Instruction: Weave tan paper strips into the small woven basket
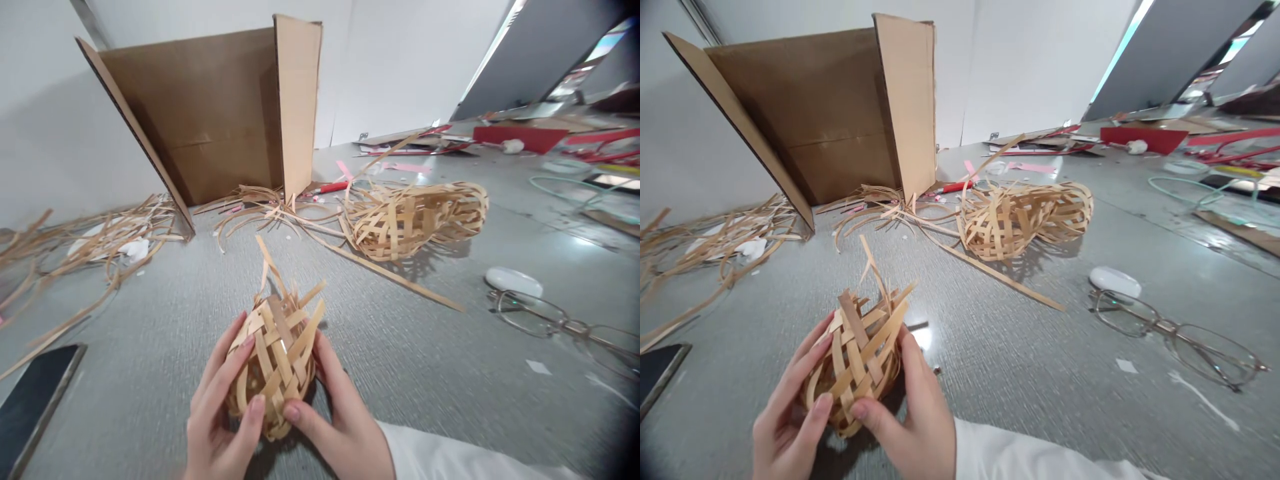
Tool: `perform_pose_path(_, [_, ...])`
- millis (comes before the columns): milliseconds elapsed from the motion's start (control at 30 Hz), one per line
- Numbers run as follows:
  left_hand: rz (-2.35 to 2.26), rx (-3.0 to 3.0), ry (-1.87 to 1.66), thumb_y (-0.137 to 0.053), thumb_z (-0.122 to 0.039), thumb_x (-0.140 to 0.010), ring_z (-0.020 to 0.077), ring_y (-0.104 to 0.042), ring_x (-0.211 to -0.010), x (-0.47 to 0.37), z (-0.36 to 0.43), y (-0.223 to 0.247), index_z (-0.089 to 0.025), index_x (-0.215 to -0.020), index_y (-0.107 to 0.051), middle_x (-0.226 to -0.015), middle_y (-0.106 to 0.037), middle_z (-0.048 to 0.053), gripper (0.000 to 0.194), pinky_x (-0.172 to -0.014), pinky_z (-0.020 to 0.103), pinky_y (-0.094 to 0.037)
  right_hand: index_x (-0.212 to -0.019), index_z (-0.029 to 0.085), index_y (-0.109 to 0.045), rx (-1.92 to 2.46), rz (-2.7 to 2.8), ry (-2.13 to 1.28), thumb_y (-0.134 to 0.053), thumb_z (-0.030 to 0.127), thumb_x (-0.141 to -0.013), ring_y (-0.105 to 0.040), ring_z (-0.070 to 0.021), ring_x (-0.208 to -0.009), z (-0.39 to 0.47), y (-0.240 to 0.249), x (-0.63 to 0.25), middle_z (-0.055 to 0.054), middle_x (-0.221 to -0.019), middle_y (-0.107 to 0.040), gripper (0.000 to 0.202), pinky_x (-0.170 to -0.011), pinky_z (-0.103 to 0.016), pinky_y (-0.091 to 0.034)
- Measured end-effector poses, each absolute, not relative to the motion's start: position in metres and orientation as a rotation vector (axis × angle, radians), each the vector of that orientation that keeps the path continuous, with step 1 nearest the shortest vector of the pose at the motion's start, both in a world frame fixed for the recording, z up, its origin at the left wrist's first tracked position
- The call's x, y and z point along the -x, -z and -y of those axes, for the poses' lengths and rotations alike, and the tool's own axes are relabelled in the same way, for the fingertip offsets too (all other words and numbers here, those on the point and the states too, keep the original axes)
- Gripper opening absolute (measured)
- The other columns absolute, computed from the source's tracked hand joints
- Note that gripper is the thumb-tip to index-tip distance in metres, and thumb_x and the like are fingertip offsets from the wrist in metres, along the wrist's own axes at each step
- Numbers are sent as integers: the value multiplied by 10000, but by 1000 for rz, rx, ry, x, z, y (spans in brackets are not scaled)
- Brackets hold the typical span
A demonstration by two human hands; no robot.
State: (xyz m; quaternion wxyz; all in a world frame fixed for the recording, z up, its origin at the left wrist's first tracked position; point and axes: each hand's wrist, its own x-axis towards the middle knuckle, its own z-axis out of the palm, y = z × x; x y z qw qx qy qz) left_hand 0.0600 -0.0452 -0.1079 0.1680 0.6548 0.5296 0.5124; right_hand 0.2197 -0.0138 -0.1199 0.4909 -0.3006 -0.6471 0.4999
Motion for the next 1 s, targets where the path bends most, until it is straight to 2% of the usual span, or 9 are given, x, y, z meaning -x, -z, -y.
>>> perform_pose_path(133, [-1477, -1946, -1460, -608, -353, -845, 289, -427, -1333, -57, 45, 109, -354, -1372, -438, -1488, -407, 2, 554, -1048, 437, -455, -1438, 351, -250, 726, 1539, -1257, -612, 443, -879, -441, -276, -1312, 14, 123, -220, -65, -1441, -446, 673, -1078, -445, -399])
perform_pose_path(333, [-1556, -1934, -1451, -561, -309, -879, 272, -443, -1318, -56, 47, 111, -357, -1351, -460, -1467, -430, 0, 485, -1027, 432, -465, -1409, 291, -287, 720, 1551, -1218, -612, 492, -865, -492, -288, -1260, 14, 119, -218, -109, -1378, -498, 665, -1033, -433, -439])
perform_pose_path(533, [-1523, -2093, -1507, -548, -292, -887, 206, -486, -1271, -53, 47, 109, -290, -1355, -470, -1444, -455, 18, 474, -996, 305, -477, -1331, 213, -347, 737, 1581, -1241, -612, 577, -826, -546, -301, -1182, 12, 114, -219, -164, -1286, -546, 676, -981, -434, -467])
perform_pose_path(700, [-1523, -2086, -1506, -524, -277, -900, 166, -485, -1259, -53, 47, 111, -288, -1338, -484, -1428, -463, 11, 439, -995, 252, -457, -1278, 209, -414, 753, 1546, -1303, -617, 629, -790, -565, -304, -1131, 15, 117, -217, -158, -1217, -572, 675, -966, -438, -473])
perform_pose_path(800, [-1528, -2062, -1521, -514, -254, -904, 166, -485, -1254, -53, 48, 114, -298, -1314, -503, -1416, -469, 10, 412, -988, 257, -458, -1258, 216, -436, 752, 1530, -1318, -644, 615, -777, -567, -306, -1124, 17, 118, -216, -149, -1195, -575, 659, -966, -442, -472])
perform_pose_path(1000, [-1548, -2020, -1494, -522, -247, -899, 178, -460, -1254, -54, 45, 109, -318, -1301, -508, -1375, -476, 18, 408, -1000, 292, -448, -1303, 228, -417, 755, 1491, -1366, -717, 477, -780, -557, -302, -1167, 14, 113, -218, -145, -1270, -563, 652, -1000, -447, -450])
